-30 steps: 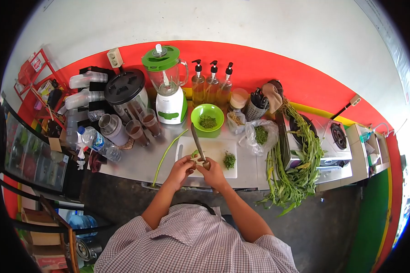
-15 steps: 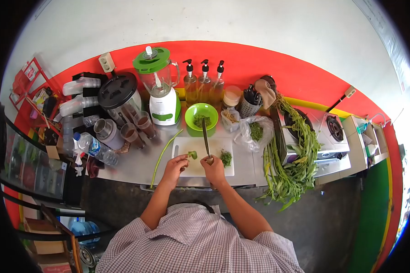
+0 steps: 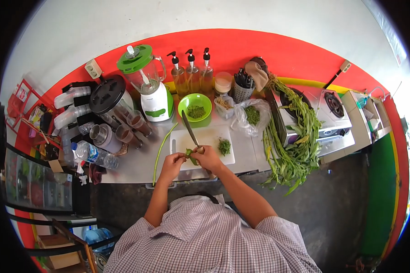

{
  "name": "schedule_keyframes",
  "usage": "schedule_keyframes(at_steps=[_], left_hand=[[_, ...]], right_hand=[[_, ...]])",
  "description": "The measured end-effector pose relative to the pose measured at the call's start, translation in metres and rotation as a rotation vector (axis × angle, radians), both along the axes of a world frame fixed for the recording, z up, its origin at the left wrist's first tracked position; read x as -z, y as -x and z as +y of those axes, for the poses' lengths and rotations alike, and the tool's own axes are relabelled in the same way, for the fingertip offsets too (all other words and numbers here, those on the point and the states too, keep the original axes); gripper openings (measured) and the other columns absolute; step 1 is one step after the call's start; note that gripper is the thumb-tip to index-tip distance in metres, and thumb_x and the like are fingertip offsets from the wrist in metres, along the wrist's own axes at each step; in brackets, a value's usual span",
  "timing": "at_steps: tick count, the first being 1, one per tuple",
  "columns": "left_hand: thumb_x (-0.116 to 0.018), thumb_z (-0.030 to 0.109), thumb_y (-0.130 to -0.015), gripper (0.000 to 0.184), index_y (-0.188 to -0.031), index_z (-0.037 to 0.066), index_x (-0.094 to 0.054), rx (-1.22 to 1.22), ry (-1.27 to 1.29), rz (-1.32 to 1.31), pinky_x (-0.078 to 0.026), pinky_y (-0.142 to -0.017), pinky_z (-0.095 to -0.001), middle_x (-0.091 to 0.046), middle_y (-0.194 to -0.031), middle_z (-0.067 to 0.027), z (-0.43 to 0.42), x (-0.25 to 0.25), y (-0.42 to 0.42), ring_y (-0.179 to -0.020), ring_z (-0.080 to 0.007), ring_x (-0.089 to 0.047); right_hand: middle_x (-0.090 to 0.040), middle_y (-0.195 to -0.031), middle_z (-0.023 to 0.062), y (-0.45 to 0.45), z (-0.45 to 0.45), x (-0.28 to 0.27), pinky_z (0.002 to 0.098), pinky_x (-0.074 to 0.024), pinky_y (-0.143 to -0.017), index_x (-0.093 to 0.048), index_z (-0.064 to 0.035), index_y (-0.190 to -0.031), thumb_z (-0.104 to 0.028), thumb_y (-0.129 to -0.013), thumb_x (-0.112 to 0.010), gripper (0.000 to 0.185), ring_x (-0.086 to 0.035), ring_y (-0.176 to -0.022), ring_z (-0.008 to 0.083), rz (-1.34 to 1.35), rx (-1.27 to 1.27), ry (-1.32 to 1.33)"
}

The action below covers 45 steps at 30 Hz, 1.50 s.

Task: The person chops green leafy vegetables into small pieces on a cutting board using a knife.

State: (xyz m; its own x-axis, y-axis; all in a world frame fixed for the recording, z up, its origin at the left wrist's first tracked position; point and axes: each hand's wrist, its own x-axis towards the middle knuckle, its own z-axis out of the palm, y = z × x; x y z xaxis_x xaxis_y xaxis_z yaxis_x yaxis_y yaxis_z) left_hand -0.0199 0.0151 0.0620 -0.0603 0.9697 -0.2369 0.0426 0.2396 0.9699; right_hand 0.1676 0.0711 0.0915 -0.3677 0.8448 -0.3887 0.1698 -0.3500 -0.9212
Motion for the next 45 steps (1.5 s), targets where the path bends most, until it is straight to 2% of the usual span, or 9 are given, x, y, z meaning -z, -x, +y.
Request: schedule_keyframes(at_steps=[6,8,12,16,20,23,25,32,45], left_hand=[[-0.064,0.013,-0.093,0.019,-0.096,-0.004,-0.071,0.021,-0.177,0.382,-0.051,-0.087,-0.0323,-0.073,-0.097,-0.0116,0.018,0.021,0.011,-0.092,-0.0215,-0.068],[-0.069,0.015,-0.089,0.017,-0.092,-0.001,-0.071,0.134,-0.337,0.556,-0.051,-0.09,-0.0361,-0.071,-0.102,-0.014,0.031,0.027,0.014,-0.097,-0.0288,-0.068],[-0.076,0.017,-0.084,0.016,-0.086,0.002,-0.072,0.252,-0.31,0.591,-0.052,-0.09,-0.0392,-0.071,-0.106,-0.015,0.057,0.035,0.021,-0.1,-0.0328,-0.067],[-0.076,0.017,-0.083,0.012,-0.085,0.006,-0.073,0.312,-0.265,0.835,-0.049,-0.092,-0.0446,-0.07,-0.104,-0.0113,0.082,0.031,0.014,-0.103,-0.0326,-0.065],[-0.074,0.012,-0.082,0.013,-0.095,0.01,-0.071,0.147,-0.41,1.051,-0.045,-0.091,-0.0446,-0.068,-0.109,-0.0074,0.097,0.055,0.011,-0.109,-0.0314,-0.06],[-0.071,0.009,-0.082,0.025,-0.107,0.01,-0.068,-0.115,-0.446,0.967,-0.044,-0.091,-0.0448,-0.066,-0.112,-0.0069,0.091,0.063,0.002,-0.11,-0.0312,-0.059],[-0.071,0.008,-0.082,0.028,-0.109,0.009,-0.066,-0.08,-0.458,0.922,-0.044,-0.092,-0.0449,-0.066,-0.112,-0.0075,0.075,0.06,-0.003,-0.11,-0.0317,-0.058],[-0.071,0.01,-0.08,0.03,-0.11,0.011,-0.064,-0.095,-0.654,0.796,-0.043,-0.091,-0.0445,-0.063,-0.109,-0.0069,0.041,0.071,-0.01,-0.107,-0.0311,-0.057],[-0.07,0.013,-0.082,0.023,-0.105,0.015,-0.071,-0.044,-0.519,0.884,-0.043,-0.091,-0.0426,-0.061,-0.109,-0.0007,0.042,0.073,-0.013,-0.107,-0.0259,-0.055]], right_hand=[[-0.059,-0.065,0.0022,-0.015,-0.011,0.032,0.0277,-0.0399,-0.04,-0.068,-0.0005,-0.095,-0.017,-0.087,-0.073,0.019,-0.051,-0.045,0.0102,0.002,0.083,0.025],[-0.06,-0.065,0.0028,-0.018,-0.014,0.038,0.0285,-0.0401,-0.04,-0.068,-0.0002,-0.094,-0.018,-0.087,-0.073,0.019,-0.051,-0.045,0.0112,-0.039,0.103,0.012],[-0.054,-0.061,0.0017,-0.02,-0.024,0.043,0.0297,-0.0402,-0.04,-0.066,-0.0007,-0.093,-0.016,-0.089,-0.07,0.016,-0.05,-0.045,0.0113,-0.147,0.187,0.0],[-0.057,-0.062,0.0031,-0.024,-0.035,0.085,0.0308,-0.0407,-0.04,-0.066,-0.0011,-0.094,-0.018,-0.088,-0.072,0.019,-0.05,-0.044,0.0123,-0.207,0.224,-0.157],[-0.067,-0.075,0.0142,-0.034,-0.052,0.1,0.0403,-0.0512,-0.058,-0.065,0.0006,-0.097,-0.023,-0.086,-0.072,0.027,-0.064,-0.061,0.0268,-0.358,0.183,-0.307],[-0.069,-0.087,0.0228,-0.035,-0.067,0.087,0.0464,-0.0531,-0.073,-0.063,0.0019,-0.102,-0.026,-0.086,-0.072,0.033,-0.068,-0.079,0.0391,-0.456,0.145,-0.384],[-0.069,-0.094,0.0292,-0.035,-0.075,0.078,0.0511,-0.052,-0.079,-0.061,0.0024,-0.11,-0.028,-0.088,-0.071,0.039,-0.066,-0.089,0.0479,-0.51,0.1,-0.341],[-0.068,-0.085,0.0295,-0.023,-0.084,0.081,0.058,-0.053,-0.076,-0.058,0.0009,-0.112,-0.038,-0.096,-0.061,0.042,-0.067,-0.081,0.0499,-0.71,-0.063,-0.43],[-0.069,-0.085,0.0295,0.011,-0.082,0.064,0.0587,-0.0529,-0.075,-0.054,0.0001,-0.114,-0.041,-0.097,-0.056,0.045,-0.067,-0.081,0.0508,-0.824,-0.097,-0.277]])
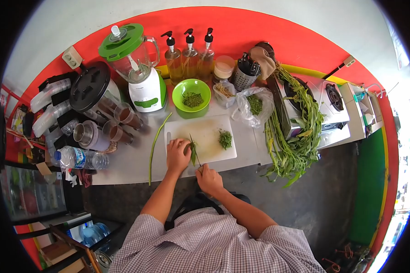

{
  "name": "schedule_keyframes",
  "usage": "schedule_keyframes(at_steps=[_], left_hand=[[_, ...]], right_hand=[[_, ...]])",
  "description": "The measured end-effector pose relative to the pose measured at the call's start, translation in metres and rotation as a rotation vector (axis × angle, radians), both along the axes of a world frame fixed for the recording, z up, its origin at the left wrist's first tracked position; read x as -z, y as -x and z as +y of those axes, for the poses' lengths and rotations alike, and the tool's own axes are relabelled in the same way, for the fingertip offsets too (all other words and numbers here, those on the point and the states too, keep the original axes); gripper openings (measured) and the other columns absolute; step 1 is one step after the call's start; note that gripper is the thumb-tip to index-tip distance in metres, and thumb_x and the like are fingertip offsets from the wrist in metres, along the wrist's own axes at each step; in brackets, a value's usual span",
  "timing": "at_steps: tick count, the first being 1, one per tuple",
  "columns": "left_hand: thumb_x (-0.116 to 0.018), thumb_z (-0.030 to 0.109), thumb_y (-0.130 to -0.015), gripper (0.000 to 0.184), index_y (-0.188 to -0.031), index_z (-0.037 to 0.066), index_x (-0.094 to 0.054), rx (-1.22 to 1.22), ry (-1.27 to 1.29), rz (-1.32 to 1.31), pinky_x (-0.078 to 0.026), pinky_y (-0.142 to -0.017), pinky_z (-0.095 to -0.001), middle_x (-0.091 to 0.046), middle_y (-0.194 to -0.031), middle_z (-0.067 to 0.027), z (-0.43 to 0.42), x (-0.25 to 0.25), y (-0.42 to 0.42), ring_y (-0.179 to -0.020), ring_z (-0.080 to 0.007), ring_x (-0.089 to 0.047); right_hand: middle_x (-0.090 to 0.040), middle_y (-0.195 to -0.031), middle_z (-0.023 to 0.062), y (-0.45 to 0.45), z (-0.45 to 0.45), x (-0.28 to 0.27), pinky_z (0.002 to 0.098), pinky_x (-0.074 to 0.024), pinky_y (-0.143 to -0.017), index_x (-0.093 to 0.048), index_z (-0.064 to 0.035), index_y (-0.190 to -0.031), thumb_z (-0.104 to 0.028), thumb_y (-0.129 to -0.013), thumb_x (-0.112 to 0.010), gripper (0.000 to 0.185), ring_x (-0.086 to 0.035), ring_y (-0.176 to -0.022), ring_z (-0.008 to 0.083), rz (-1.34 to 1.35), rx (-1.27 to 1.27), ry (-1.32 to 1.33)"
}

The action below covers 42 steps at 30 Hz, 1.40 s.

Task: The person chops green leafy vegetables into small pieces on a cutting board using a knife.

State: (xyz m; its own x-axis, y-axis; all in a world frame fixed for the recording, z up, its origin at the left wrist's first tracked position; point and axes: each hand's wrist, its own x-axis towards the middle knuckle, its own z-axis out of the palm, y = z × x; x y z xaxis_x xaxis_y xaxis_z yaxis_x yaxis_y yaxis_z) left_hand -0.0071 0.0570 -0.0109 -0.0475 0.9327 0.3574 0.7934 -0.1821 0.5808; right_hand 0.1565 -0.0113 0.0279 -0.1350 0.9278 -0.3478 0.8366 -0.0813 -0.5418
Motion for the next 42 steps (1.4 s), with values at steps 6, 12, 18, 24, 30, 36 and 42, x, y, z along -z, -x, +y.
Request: schedule_keyframes(at_steps=[6,12,18,24,30,36,42], left_hand=[[-0.07,0.012,-0.08,0.024,-0.103,0.014,-0.071,0.037,-0.013,-0.001,-0.043,-0.091,-0.0421,-0.061,-0.108,-0.0008,0.0,-0.003,0.002,-0.107,-0.0259,-0.054],[-0.073,0.01,-0.079,0.022,-0.101,0.01,-0.071,0.061,-0.062,-0.031,-0.046,-0.089,-0.0435,-0.062,-0.103,-0.0044,0.0,-0.003,0.002,-0.102,-0.0295,-0.056],[-0.074,0.008,-0.078,0.018,-0.096,0.009,-0.071,0.069,-0.052,-0.054,-0.048,-0.087,-0.0423,-0.061,-0.101,-0.0056,0.0,0.0,0.002,-0.1,-0.03,-0.056],[-0.074,0.007,-0.077,0.016,-0.092,0.009,-0.072,0.063,-0.056,-0.063,-0.048,-0.086,-0.0421,-0.061,-0.098,-0.0052,0.0,0.003,0.001,-0.098,-0.0297,-0.056],[-0.072,0.004,-0.077,0.016,-0.093,0.008,-0.072,0.08,-0.07,-0.074,-0.049,-0.087,-0.0419,-0.062,-0.095,-0.0052,0.001,0.006,0.001,-0.097,-0.0292,-0.057],[-0.073,0.006,-0.076,0.021,-0.097,0.007,-0.071,0.089,-0.016,-0.106,-0.049,-0.089,-0.0433,-0.062,-0.099,-0.0054,0.002,0.002,0.004,-0.099,-0.0304,-0.057],[-0.073,0.012,-0.076,0.027,-0.103,0.01,-0.07,0.034,-0.01,-0.076,-0.048,-0.091,-0.0423,-0.062,-0.102,-0.0045,0.004,-0.002,0.0,-0.103,-0.0292,-0.056]], right_hand=[[-0.068,-0.088,0.0322,0.007,0.005,-0.004,0.0592,-0.0518,-0.078,-0.054,0.0025,-0.11,-0.041,-0.097,-0.057,0.046,-0.066,-0.086,0.0519,0.029,0.037,0.04],[-0.068,-0.093,0.0328,0.01,0.017,-0.023,0.06,-0.0514,-0.083,-0.053,0.0035,-0.108,-0.04,-0.097,-0.055,0.045,-0.066,-0.09,0.0532,-0.024,-0.001,0.092],[-0.067,-0.091,0.0347,0.016,0.012,-0.023,0.0603,-0.0524,-0.081,-0.048,0.005,-0.108,-0.038,-0.098,-0.054,0.044,-0.066,-0.087,0.0545,-0.064,-0.025,0.129],[-0.067,-0.089,0.0344,0.02,-0.001,-0.012,0.0595,-0.0537,-0.08,-0.043,0.0064,-0.112,-0.031,-0.096,-0.056,0.043,-0.066,-0.084,0.0542,-0.073,-0.058,0.111],[-0.068,-0.092,0.0336,0.027,-0.015,-0.013,0.0578,-0.055,-0.079,-0.041,0.0056,-0.113,-0.025,-0.091,-0.06,0.043,-0.067,-0.085,0.0527,-0.073,-0.01,0.192],[-0.068,-0.096,0.0329,0.014,0.001,-0.027,0.0564,-0.055,-0.083,-0.042,0.0039,-0.112,-0.024,-0.089,-0.062,0.042,-0.068,-0.09,0.0515,-0.085,-0.038,0.209],[-0.069,-0.099,0.0325,0.004,0.038,-0.034,0.0558,-0.0543,-0.086,-0.045,0.0045,-0.112,-0.024,-0.089,-0.062,0.041,-0.068,-0.095,0.0503,-0.144,-0.13,0.175]])
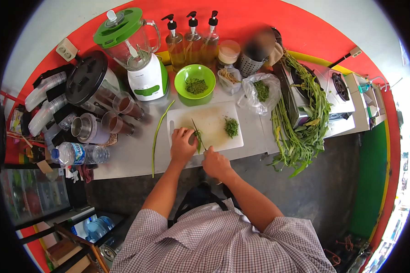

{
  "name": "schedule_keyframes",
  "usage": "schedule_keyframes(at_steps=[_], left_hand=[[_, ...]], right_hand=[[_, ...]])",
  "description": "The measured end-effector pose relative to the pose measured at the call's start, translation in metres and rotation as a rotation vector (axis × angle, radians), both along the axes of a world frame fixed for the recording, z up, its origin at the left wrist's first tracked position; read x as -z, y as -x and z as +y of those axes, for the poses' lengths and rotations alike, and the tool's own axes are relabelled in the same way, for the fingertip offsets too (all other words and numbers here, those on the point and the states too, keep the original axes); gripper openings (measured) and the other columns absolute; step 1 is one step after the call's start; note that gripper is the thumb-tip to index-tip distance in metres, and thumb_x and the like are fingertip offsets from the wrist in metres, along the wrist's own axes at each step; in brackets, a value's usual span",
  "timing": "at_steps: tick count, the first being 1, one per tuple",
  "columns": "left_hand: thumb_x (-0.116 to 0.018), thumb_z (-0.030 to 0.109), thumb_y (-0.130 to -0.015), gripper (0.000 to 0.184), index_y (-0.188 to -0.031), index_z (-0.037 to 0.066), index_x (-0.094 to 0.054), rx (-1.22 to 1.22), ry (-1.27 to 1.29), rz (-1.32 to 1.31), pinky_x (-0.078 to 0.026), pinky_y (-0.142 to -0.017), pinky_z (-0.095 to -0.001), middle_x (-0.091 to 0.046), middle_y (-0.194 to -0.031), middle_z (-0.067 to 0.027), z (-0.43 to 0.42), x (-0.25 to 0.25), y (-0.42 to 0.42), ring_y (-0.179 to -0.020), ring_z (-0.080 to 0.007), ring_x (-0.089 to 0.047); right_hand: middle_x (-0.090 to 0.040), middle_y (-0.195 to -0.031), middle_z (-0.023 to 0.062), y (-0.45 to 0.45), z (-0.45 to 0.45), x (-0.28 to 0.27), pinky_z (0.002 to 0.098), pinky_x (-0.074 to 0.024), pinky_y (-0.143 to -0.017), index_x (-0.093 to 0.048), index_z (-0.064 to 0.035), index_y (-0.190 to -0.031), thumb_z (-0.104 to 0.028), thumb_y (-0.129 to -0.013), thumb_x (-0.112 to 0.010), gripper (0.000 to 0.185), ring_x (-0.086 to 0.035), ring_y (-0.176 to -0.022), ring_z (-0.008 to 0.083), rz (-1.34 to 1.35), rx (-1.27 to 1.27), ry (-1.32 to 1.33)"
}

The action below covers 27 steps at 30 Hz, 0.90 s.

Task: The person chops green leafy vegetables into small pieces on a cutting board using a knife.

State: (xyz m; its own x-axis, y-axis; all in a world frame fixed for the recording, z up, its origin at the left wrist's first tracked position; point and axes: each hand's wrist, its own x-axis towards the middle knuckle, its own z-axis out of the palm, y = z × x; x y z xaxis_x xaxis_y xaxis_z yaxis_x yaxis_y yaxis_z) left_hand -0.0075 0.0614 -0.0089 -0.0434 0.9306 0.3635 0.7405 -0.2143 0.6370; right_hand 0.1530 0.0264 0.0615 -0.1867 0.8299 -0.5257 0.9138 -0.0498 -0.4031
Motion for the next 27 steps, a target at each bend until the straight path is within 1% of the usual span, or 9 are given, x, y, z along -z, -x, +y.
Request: schedule_keyframes(at_steps=[2,6,9,12,14,17,19,24,27], left_hand=[[-0.072,0.014,-0.077,0.027,-0.103,0.01,-0.07,0.004,-0.021,0.017,-0.045,-0.09,-0.0436,-0.062,-0.103,-0.0049,-0.001,0.0,0.0,-0.103,-0.0292,-0.056],[-0.072,0.013,-0.079,0.026,-0.105,0.01,-0.069,0.005,-0.039,0.009,-0.044,-0.091,-0.0447,-0.061,-0.104,-0.0065,0.001,-0.009,-0.001,-0.103,-0.0309,-0.054],[-0.07,0.012,-0.08,0.024,-0.104,0.009,-0.07,0.072,-0.007,0.038,-0.043,-0.089,-0.0444,-0.06,-0.103,-0.0066,-0.009,-0.006,-0.001,-0.102,-0.0306,-0.055],[-0.07,0.01,-0.08,0.02,-0.1,0.007,-0.072,0.055,-0.024,0.026,-0.044,-0.089,-0.0442,-0.06,-0.103,-0.0068,-0.007,0.001,0.0,-0.101,-0.0304,-0.055],[-0.072,0.009,-0.077,0.018,-0.096,0.01,-0.074,0.042,-0.06,0.004,-0.045,-0.087,-0.0438,-0.061,-0.102,-0.0049,-0.005,0.011,0.002,-0.1,-0.0292,-0.055],[-0.074,0.007,-0.077,0.017,-0.094,0.009,-0.074,0.014,-0.038,-0.036,-0.047,-0.088,-0.0428,-0.061,-0.1,-0.0047,-0.004,0.011,-0.001,-0.101,-0.0297,-0.055],[-0.075,0.007,-0.077,0.017,-0.094,0.009,-0.074,0.015,-0.036,-0.029,-0.047,-0.089,-0.0421,-0.061,-0.099,-0.0044,-0.003,0.01,0.0,-0.101,-0.0297,-0.055],[-0.075,0.007,-0.077,0.017,-0.094,0.009,-0.074,0.01,-0.029,-0.025,-0.048,-0.088,-0.0416,-0.061,-0.098,-0.0036,-0.003,0.008,-0.001,-0.1,-0.0292,-0.055],[-0.076,0.007,-0.077,0.016,-0.093,0.008,-0.074,-0.006,-0.013,-0.035,-0.049,-0.087,-0.0418,-0.062,-0.098,-0.006,-0.004,0.007,-0.002,-0.098,-0.0303,-0.056]], right_hand=[[-0.069,-0.099,0.0328,0.0,0.002,-0.003,0.0556,-0.0544,-0.086,-0.046,0.0048,-0.112,-0.024,-0.089,-0.062,0.041,-0.068,-0.095,0.0504,0.009,-0.018,-0.004],[-0.068,-0.101,0.0329,-0.002,0.001,-0.011,0.055,-0.0545,-0.087,-0.047,0.005,-0.112,-0.025,-0.09,-0.061,0.04,-0.068,-0.097,0.0506,-0.025,-0.041,0.011],[-0.069,-0.101,0.0328,-0.006,-0.012,-0.008,0.0546,-0.0547,-0.087,-0.047,0.005,-0.112,-0.025,-0.09,-0.06,0.04,-0.068,-0.097,0.0499,-0.021,-0.039,0.012],[-0.069,-0.101,0.0323,-0.004,-0.015,-0.01,0.0542,-0.0548,-0.088,-0.047,0.0048,-0.112,-0.026,-0.09,-0.06,0.039,-0.068,-0.097,0.0496,-0.009,-0.025,0.007],[-0.069,-0.101,0.032,-0.002,-0.018,-0.009,0.054,-0.0549,-0.088,-0.047,0.0047,-0.111,-0.025,-0.091,-0.06,0.039,-0.068,-0.097,0.0496,-0.011,-0.009,0.016],[-0.069,-0.1,0.0318,-0.002,-0.028,-0.004,0.0537,-0.0558,-0.086,-0.047,0.0049,-0.11,-0.025,-0.09,-0.061,0.038,-0.069,-0.095,0.0499,-0.004,0.01,0.002],[-0.069,-0.099,0.0319,0.0,-0.033,-0.006,0.0533,-0.057,-0.083,-0.046,0.0055,-0.11,-0.024,-0.09,-0.061,0.039,-0.07,-0.093,0.0494,-0.025,-0.003,0.022],[-0.069,-0.096,0.0315,0.006,-0.041,0.007,0.0529,-0.0581,-0.081,-0.044,0.005,-0.109,-0.023,-0.09,-0.061,0.038,-0.071,-0.09,0.0481,0.002,0.04,0.022],[-0.07,-0.095,0.0312,0.009,-0.046,0.011,0.0531,-0.0585,-0.079,-0.043,0.0044,-0.109,-0.022,-0.09,-0.061,0.037,-0.071,-0.088,0.0481,0.015,0.055,0.04]])
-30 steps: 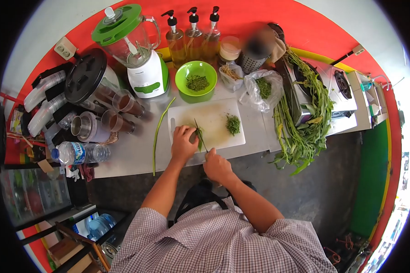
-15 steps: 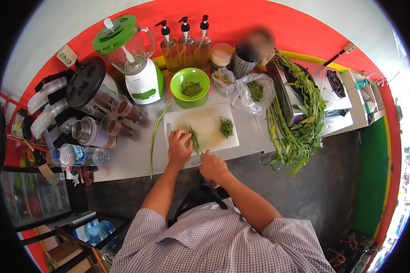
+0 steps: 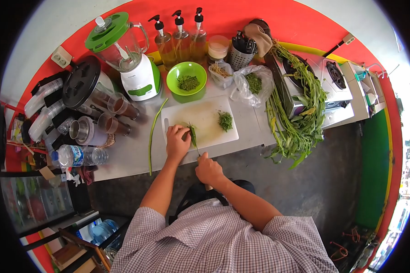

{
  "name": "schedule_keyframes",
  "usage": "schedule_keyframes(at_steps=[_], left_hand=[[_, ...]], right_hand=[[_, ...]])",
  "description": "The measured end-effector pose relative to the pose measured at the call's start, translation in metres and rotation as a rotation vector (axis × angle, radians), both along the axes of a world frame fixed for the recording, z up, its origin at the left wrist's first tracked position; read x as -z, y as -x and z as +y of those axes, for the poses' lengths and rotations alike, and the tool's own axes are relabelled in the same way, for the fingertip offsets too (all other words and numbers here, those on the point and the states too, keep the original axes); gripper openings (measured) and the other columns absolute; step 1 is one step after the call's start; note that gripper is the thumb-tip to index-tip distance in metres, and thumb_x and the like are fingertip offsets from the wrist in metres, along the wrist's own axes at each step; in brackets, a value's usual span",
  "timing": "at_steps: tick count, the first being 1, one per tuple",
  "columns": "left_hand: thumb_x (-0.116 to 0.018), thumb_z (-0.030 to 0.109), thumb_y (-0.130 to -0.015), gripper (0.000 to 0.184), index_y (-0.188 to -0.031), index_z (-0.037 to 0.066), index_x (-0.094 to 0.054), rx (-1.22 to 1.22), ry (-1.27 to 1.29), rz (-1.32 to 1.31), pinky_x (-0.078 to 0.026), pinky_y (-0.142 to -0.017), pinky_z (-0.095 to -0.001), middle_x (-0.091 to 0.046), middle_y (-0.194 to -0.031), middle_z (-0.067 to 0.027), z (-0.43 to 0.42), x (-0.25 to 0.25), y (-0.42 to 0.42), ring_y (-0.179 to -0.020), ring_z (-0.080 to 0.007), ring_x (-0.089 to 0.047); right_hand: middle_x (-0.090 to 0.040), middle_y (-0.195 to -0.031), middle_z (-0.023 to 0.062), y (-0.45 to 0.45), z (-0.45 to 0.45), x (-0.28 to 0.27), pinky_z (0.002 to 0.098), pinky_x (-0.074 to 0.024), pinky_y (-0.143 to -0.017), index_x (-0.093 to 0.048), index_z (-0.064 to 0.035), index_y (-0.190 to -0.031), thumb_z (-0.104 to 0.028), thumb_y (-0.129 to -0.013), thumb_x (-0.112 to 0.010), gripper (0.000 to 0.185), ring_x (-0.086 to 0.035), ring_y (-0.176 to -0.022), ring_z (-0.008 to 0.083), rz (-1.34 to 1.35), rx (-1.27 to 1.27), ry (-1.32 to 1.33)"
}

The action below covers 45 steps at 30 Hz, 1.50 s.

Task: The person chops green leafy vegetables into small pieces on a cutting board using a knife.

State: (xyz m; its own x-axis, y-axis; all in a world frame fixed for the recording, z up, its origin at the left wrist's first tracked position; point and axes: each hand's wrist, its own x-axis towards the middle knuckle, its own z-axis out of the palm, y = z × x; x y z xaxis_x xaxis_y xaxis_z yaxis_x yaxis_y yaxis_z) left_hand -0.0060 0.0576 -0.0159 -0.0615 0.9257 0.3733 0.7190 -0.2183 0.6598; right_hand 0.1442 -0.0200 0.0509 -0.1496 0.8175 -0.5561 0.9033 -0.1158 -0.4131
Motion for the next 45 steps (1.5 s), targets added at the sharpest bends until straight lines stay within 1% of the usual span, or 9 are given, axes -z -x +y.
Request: schedule_keyframes(at_steps=[8,15,17,22,25,31,36,42,45], left_hand=[[-0.076,0.007,-0.076,0.014,-0.089,0.007,-0.074,0.026,-0.051,-0.005,-0.049,-0.085,-0.0424,-0.063,-0.093,-0.0059,0.002,0.005,0.002,-0.095,-0.0301,-0.057],[-0.078,0.006,-0.073,0.017,-0.09,0.006,-0.074,0.038,-0.062,-0.031,-0.049,-0.084,-0.042,-0.063,-0.091,-0.0067,0.004,0.005,0.003,-0.093,-0.0298,-0.057],[-0.079,0.006,-0.074,0.019,-0.092,0.006,-0.074,0.011,-0.053,-0.024,-0.05,-0.083,-0.0418,-0.063,-0.092,-0.0066,0.005,0.007,0.003,-0.094,-0.0299,-0.058],[-0.079,0.007,-0.075,0.02,-0.094,0.006,-0.075,0.007,-0.025,-0.032,-0.051,-0.083,-0.0414,-0.062,-0.093,-0.0065,0.004,0.007,0.004,-0.095,-0.0299,-0.058],[-0.078,0.007,-0.075,0.019,-0.094,0.007,-0.075,0.005,-0.033,-0.031,-0.051,-0.083,-0.0413,-0.062,-0.093,-0.0065,0.004,0.006,0.003,-0.095,-0.0298,-0.058],[-0.077,0.007,-0.076,0.018,-0.094,0.006,-0.075,-0.001,-0.033,-0.035,-0.051,-0.083,-0.0418,-0.062,-0.093,-0.0069,0.004,0.007,0.002,-0.095,-0.03,-0.058],[-0.075,0.008,-0.078,0.017,-0.095,0.005,-0.073,0.011,-0.041,-0.03,-0.05,-0.085,-0.0425,-0.061,-0.092,-0.008,0.001,0.003,0.003,-0.095,-0.0308,-0.058],[-0.074,0.008,-0.078,0.02,-0.097,0.005,-0.071,0.01,-0.039,-0.062,-0.05,-0.086,-0.0427,-0.061,-0.097,-0.0096,-0.003,-0.005,0.002,-0.099,-0.0322,-0.057],[-0.073,0.007,-0.078,0.019,-0.097,0.004,-0.072,0.069,-0.032,-0.053,-0.05,-0.087,-0.0425,-0.062,-0.1,-0.0095,-0.004,-0.002,0.005,-0.1,-0.0325,-0.056]], right_hand=[[-0.07,-0.094,0.0317,0.004,-0.005,0.003,0.0547,-0.058,-0.077,-0.042,0.0041,-0.109,-0.021,-0.089,-0.061,0.037,-0.07,-0.086,0.0502,0.017,0.023,0.012],[-0.069,-0.097,0.0332,-0.002,0.014,-0.001,0.0557,-0.0555,-0.084,-0.043,0.0046,-0.111,-0.023,-0.09,-0.061,0.039,-0.069,-0.091,0.0504,0.031,0.026,0.003],[-0.069,-0.097,0.033,-0.006,0.022,0.004,0.0556,-0.0553,-0.085,-0.044,0.0045,-0.111,-0.024,-0.09,-0.061,0.039,-0.069,-0.092,0.0502,0.046,0.023,-0.007],[-0.07,-0.095,0.0301,-0.005,0.03,0.001,0.0532,-0.0577,-0.079,-0.044,0.0042,-0.111,-0.026,-0.091,-0.062,0.04,-0.071,-0.089,0.0471,-0.035,-0.064,-0.068],[-0.071,-0.094,0.0289,-0.003,0.019,-0.002,0.0521,-0.0586,-0.077,-0.044,0.0042,-0.112,-0.026,-0.091,-0.064,0.042,-0.072,-0.087,0.046,-0.033,-0.046,-0.06],[-0.071,-0.095,0.0296,0.002,0.003,-0.005,0.0513,-0.0587,-0.079,-0.043,0.0044,-0.112,-0.026,-0.09,-0.066,0.044,-0.071,-0.088,0.0463,-0.058,-0.022,-0.008],[-0.07,-0.096,0.0301,-0.005,0.012,-0.007,0.0514,-0.0581,-0.081,-0.044,0.0042,-0.112,-0.027,-0.09,-0.065,0.043,-0.071,-0.09,0.0467,-0.047,-0.043,-0.04],[-0.07,-0.099,0.0302,-0.003,0.024,-0.002,0.051,-0.0577,-0.083,-0.044,0.0042,-0.114,-0.027,-0.091,-0.064,0.044,-0.071,-0.093,0.0466,-0.049,-0.048,-0.041],[-0.07,-0.101,0.03,-0.002,0.03,-0.004,0.051,-0.0572,-0.084,-0.044,0.004,-0.115,-0.028,-0.091,-0.064,0.045,-0.071,-0.094,0.0464,-0.058,-0.059,-0.05]])
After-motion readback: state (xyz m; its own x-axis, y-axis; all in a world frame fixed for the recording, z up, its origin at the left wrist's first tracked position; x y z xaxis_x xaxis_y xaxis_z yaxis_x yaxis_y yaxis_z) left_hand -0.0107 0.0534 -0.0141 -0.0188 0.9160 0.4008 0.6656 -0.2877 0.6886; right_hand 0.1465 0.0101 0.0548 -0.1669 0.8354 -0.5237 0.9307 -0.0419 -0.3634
